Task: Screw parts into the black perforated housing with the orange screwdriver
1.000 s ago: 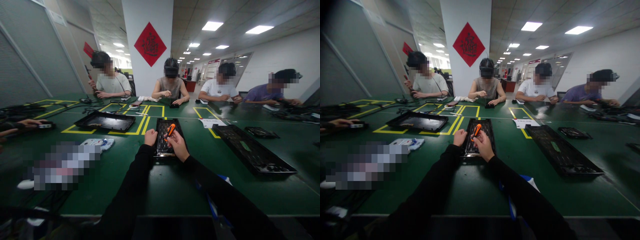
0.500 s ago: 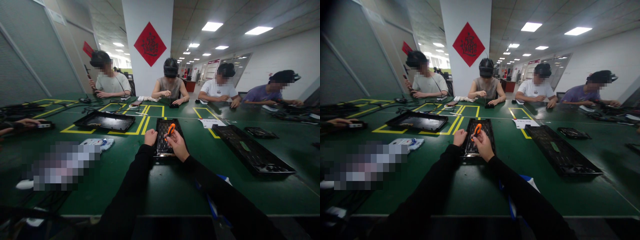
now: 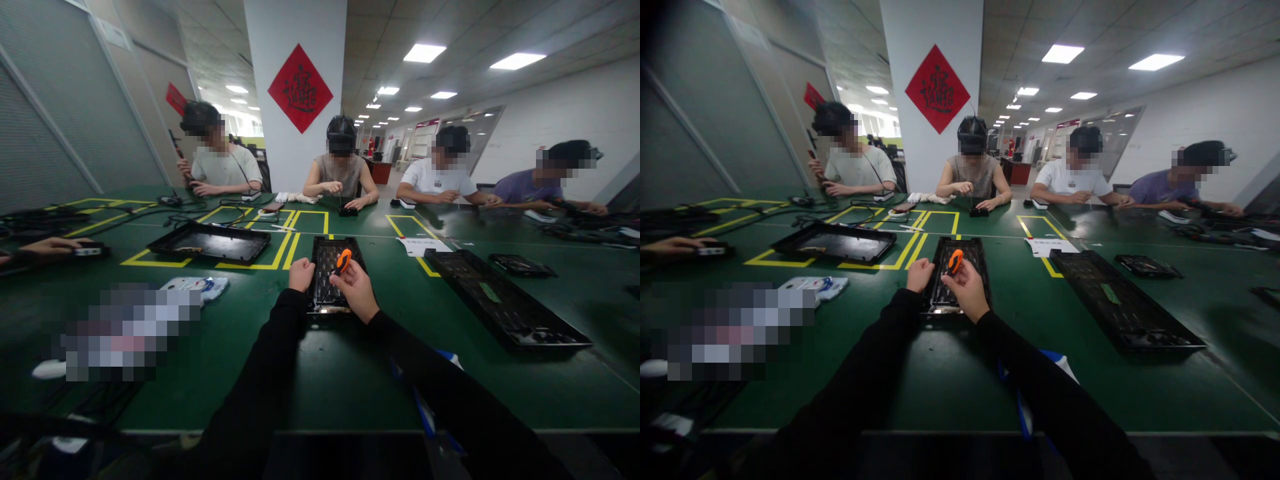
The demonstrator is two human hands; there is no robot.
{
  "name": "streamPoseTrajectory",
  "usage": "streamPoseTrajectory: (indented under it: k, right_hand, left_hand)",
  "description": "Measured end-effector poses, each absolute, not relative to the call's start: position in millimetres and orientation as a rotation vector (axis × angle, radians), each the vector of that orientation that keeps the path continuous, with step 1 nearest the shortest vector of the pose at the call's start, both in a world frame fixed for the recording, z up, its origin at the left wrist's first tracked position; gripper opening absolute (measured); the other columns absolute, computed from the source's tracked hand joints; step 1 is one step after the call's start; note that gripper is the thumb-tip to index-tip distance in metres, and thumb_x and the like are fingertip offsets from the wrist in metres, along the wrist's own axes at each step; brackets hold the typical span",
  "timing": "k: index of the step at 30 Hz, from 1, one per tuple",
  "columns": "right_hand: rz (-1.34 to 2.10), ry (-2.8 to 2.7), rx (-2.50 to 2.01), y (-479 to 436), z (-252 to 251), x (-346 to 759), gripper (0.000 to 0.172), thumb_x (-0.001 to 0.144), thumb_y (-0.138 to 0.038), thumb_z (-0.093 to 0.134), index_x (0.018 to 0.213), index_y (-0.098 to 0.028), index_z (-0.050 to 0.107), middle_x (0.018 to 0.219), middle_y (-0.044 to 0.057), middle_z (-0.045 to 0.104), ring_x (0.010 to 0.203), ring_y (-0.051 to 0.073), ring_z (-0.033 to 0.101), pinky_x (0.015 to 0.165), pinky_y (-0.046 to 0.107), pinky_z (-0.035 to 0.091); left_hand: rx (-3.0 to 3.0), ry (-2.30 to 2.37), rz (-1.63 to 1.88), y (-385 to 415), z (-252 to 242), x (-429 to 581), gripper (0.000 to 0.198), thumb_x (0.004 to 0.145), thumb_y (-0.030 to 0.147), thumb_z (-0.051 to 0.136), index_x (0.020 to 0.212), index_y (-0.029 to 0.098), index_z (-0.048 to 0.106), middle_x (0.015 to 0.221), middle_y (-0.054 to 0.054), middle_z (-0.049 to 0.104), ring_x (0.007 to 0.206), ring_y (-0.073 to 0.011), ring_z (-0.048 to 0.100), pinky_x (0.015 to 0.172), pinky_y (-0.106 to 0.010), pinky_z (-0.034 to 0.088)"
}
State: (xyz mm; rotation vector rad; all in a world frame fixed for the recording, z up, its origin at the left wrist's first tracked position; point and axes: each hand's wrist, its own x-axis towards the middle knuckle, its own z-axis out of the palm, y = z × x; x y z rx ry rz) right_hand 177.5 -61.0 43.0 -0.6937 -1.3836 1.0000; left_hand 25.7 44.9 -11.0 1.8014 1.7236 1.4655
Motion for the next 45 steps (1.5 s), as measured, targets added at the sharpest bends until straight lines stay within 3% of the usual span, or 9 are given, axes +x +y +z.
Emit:
streamPoseTrajectory:
  k: [2,8,14,20,26,34,40,45]
  right_hand:
    - [1.020,-1.375,-0.685,-60.5,43.3,177.9,0.044,0.068,-0.027,0.063,0.109,-0.018,0.048,0.093,0.005,0.059,0.072,0.011,0.055,0.058,0.021,0.044]
    - [1.099,-1.400,-0.715,-62.2,43.9,179.5,0.039,0.076,-0.029,0.053,0.113,-0.019,0.047,0.094,0.005,0.060,0.051,0.006,0.045,0.045,0.019,0.038]
    - [1.066,-1.397,-0.782,-61.4,42.2,178.3,0.043,0.073,-0.031,0.058,0.113,-0.018,0.049,0.066,-0.002,0.054,0.048,0.006,0.044,0.045,0.018,0.036]
    - [1.034,-1.341,-0.724,-60.2,44.8,179.5,0.048,0.066,-0.027,0.065,0.110,-0.018,0.049,0.092,0.005,0.061,0.075,0.013,0.057,0.057,0.021,0.044]
    - [1.105,-1.381,-0.699,-61.7,45.4,181.3,0.038,0.073,-0.028,0.056,0.109,-0.017,0.050,0.097,0.008,0.062,0.053,0.006,0.047,0.049,0.021,0.041]
    - [1.027,-1.436,-0.814,-57.0,38.4,179.9,0.042,0.071,-0.034,0.058,0.109,-0.017,0.053,0.066,-0.002,0.053,0.049,0.006,0.044,0.045,0.019,0.038]
    - [1.079,-1.380,-0.718,-61.5,44.6,179.4,0.035,0.074,-0.027,0.054,0.107,-0.020,0.049,0.095,0.005,0.059,0.052,0.006,0.047,0.047,0.021,0.039]
    - [1.083,-1.412,-0.745,-62.7,45.6,178.8,0.039,0.074,-0.029,0.054,0.112,-0.020,0.047,0.091,0.004,0.059,0.053,0.007,0.046,0.048,0.021,0.039]
  left_hand:
    - [1.802,1.718,1.464,45.5,-11.7,25.3,0.027,0.066,0.021,0.044,0.048,0.017,0.023,0.046,0.005,0.023,0.049,-0.0079,0.024,0.049,-0.024,0.018]
    - [1.811,1.716,1.460,44.8,-12.1,25.3,0.028,0.067,0.023,0.044,0.048,0.018,0.024,0.046,0.005,0.025,0.049,-0.0079,0.025,0.049,-0.024,0.018]
    - [1.817,1.712,1.465,43.9,-11.5,25.2,0.027,0.067,0.022,0.044,0.048,0.018,0.024,0.046,0.005,0.025,0.049,-0.0080,0.025,0.049,-0.024,0.019]
    - [1.795,1.716,1.461,43.1,-10.0,25.9,0.028,0.066,0.021,0.045,0.048,0.018,0.023,0.046,0.005,0.024,0.049,-0.0080,0.025,0.050,-0.023,0.020]
    - [1.803,1.694,1.467,43.0,-10.7,26.0,0.028,0.066,0.022,0.044,0.048,0.018,0.023,0.046,0.005,0.024,0.048,-0.0079,0.025,0.049,-0.024,0.019]
    - [1.798,1.716,1.459,43.7,-10.0,26.6,0.027,0.066,0.022,0.043,0.048,0.017,0.024,0.046,0.005,0.024,0.049,-0.0082,0.024,0.050,-0.024,0.017]
    - [1.801,1.701,1.488,45.4,-12.5,25.8,0.029,0.066,0.021,0.044,0.048,0.018,0.022,0.045,0.005,0.023,0.049,-0.0081,0.024,0.049,-0.024,0.018]
    - [1.821,1.684,1.492,44.0,-11.5,25.7,0.029,0.067,0.022,0.044,0.048,0.018,0.022,0.046,0.005,0.023,0.048,-0.0080,0.024,0.049,-0.024,0.019]
